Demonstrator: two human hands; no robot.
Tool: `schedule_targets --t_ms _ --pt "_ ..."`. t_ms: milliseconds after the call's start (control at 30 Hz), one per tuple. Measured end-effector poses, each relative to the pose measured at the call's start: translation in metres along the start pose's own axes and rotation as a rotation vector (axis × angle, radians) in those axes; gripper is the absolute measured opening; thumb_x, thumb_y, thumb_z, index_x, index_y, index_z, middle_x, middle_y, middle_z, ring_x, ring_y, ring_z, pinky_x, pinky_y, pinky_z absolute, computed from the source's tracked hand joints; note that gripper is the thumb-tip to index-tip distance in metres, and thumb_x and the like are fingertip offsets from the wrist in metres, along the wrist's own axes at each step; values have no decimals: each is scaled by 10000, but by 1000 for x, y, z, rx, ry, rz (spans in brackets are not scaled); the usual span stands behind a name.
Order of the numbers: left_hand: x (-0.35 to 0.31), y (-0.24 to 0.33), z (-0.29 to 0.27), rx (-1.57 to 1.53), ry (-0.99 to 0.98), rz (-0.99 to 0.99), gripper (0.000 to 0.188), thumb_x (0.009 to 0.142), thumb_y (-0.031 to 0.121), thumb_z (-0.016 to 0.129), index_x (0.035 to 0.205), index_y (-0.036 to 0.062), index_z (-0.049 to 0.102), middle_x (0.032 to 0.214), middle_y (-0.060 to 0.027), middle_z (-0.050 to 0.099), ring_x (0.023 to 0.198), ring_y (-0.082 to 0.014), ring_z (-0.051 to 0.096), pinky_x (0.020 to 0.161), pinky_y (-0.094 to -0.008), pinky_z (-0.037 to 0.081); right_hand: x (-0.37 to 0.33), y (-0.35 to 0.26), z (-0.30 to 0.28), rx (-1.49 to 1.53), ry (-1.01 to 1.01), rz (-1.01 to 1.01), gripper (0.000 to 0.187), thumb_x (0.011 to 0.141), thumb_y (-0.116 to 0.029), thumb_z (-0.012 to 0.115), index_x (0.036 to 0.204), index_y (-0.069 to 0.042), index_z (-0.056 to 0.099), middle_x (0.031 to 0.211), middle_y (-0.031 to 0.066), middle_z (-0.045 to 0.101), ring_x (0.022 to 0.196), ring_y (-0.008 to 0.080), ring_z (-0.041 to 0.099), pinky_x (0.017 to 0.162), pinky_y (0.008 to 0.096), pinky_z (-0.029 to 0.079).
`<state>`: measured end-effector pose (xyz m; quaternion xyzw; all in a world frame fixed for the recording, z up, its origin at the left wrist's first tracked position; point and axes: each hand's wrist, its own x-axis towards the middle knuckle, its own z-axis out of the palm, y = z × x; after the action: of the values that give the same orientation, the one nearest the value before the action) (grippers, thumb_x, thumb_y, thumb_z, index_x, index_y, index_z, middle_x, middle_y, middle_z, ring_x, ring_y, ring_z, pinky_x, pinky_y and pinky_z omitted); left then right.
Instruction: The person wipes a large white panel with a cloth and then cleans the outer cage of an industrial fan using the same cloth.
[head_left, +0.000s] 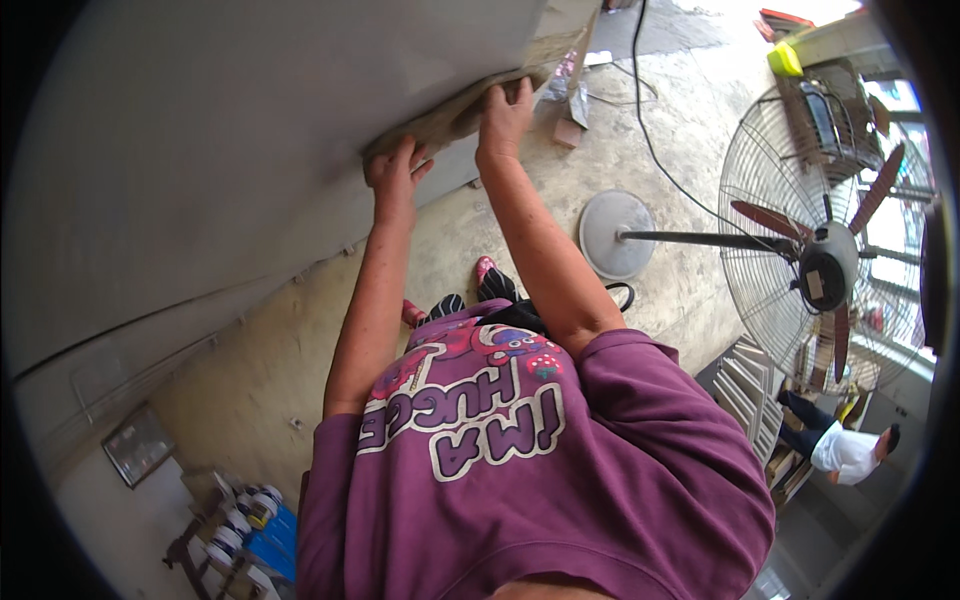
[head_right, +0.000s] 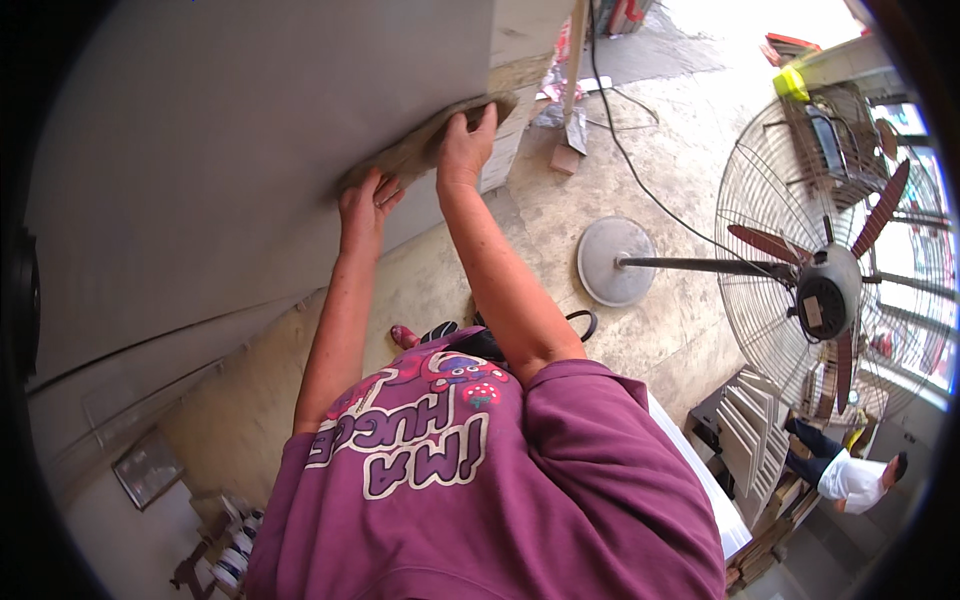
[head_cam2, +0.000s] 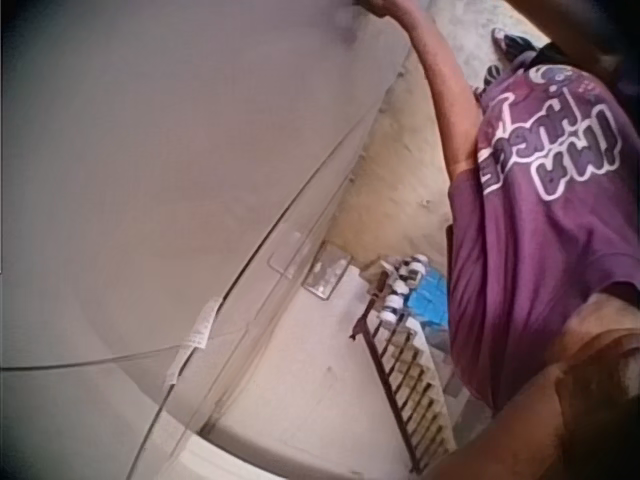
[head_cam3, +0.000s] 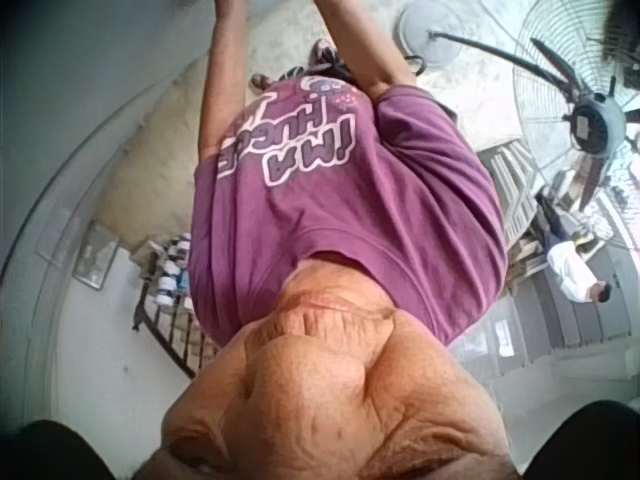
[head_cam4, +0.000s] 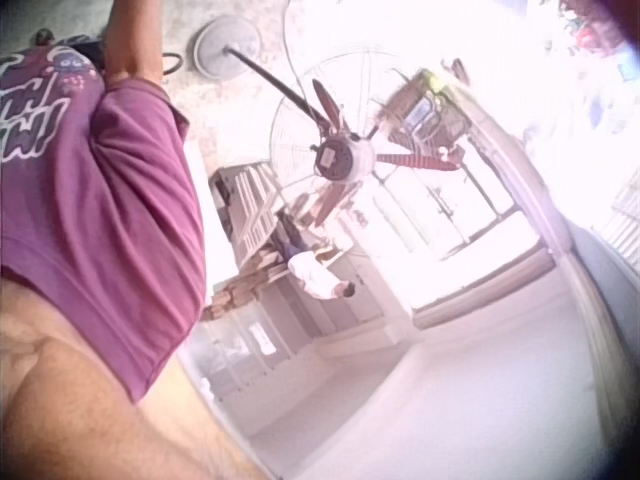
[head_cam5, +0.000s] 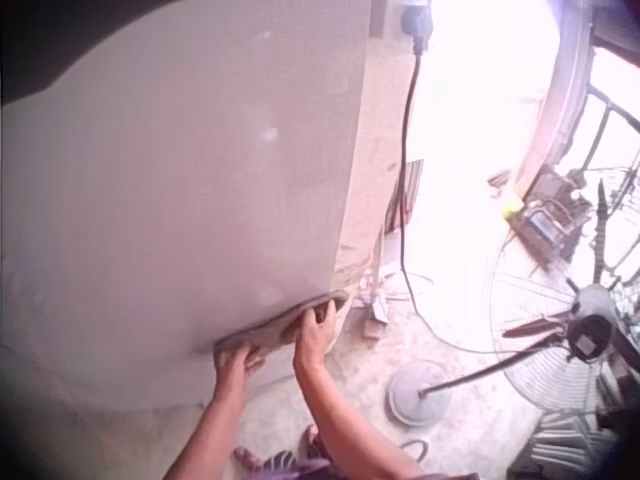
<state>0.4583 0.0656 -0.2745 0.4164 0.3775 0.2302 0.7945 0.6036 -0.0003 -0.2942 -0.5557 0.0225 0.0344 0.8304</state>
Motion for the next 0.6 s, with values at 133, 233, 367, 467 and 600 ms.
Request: schedule_targets --t_ms 133,233,367,467,600 --pt "-15 15 10 17 31 75 299 895 171 648 1088 -42 563 1063 -102 590 1039 -219 611 801 -369 569 -8 -22 14 -3 23 -189 421 884 19 528 1300 6 466 1134 48 600 955 114 566 816 239 454" --pt "-19 19 10 50 78 125 249 875 157 646 1014 -17 534 1023 -98 604 958 -175 613 788 -360 571 -14 -35 16 11 -41 -190 522 870 22 553 1373 19 414 1161 56 599 946 114 570 794 226 456" --pt "-22 23 2 69 96 171 259 853 138 630 1014 2 480 1042 -98 602 932 -145 600 764 -355 575 -19 -34 20 -19 -30 -165 584 857 3 571 1408 19 377 1035 22 606 787 82 522 676 218 435" --pt "-24 26 -1 57 132 230 229 864 123 609 1015 4 485 1018 -90 616 925 -144 610 747 -339 571 -25 -32 24 -30 -12 -161 647 868 -5 569 1459 4 306 1014 27 593 765 83 489 656 222 422" --pt "-33 39 -12 36 150 313 200 864 80 613 994 5 480 972 -84 623 865 -124 607 730 -304 550 -42 -35 35 -103 0 -194 626 863 -44 606 1434 8 355 1249 106 479 1053 193 470 907 300 392"
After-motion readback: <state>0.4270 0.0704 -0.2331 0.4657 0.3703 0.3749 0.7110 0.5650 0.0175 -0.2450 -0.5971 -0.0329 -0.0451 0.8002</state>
